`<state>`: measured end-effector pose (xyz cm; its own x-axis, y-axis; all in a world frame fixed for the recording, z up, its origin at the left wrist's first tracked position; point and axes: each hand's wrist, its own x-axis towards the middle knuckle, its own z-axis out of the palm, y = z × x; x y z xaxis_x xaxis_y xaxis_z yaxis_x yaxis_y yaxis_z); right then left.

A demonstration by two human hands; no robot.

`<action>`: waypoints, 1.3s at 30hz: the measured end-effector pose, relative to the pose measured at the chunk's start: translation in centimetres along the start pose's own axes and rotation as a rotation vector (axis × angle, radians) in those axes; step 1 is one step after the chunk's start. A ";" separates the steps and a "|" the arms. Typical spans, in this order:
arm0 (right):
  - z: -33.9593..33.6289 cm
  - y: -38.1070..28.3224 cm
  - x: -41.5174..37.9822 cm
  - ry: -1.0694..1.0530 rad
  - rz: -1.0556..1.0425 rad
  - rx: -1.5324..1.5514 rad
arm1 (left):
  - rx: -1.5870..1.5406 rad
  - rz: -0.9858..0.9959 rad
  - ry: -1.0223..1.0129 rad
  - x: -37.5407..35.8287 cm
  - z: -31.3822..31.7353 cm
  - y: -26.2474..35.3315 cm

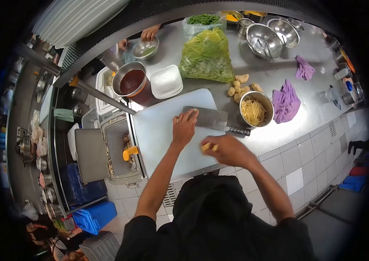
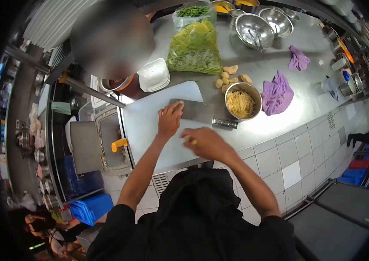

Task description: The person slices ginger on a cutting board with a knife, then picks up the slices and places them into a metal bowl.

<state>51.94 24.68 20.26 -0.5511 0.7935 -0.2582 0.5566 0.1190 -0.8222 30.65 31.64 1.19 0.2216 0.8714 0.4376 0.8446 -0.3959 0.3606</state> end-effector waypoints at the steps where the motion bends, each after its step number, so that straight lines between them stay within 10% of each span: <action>1: -0.8 2.2 -0.7 0.061 0.140 0.053 | 0.072 0.091 -0.049 0.7 0.2 -0.3; 20: -0.5 15.0 0.0 0.420 -0.033 -0.069 | 0.109 0.050 -0.272 2.1 0.6 -0.8; 23: 0.4 13.5 1.2 0.449 -0.083 -0.005 | 0.004 -0.022 -0.251 0.9 -0.6 1.7; 25: 1.3 12.6 1.9 0.443 -0.066 0.113 | -0.627 -0.287 -0.364 0.0 -2.2 4.0; 29: 4.2 12.8 3.4 0.359 -0.168 0.258 | -0.542 -0.197 -0.451 -0.5 -5.8 7.4; 39: 10.2 13.2 1.3 0.564 0.226 0.406 | -0.588 -0.380 -0.303 -6.5 -4.9 6.4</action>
<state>52.20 21.22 3.94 0.0148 0.9723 -0.2333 0.2838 -0.2278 -0.9314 32.22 22.09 4.68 0.1632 0.9864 -0.0189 0.5098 -0.0679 0.8576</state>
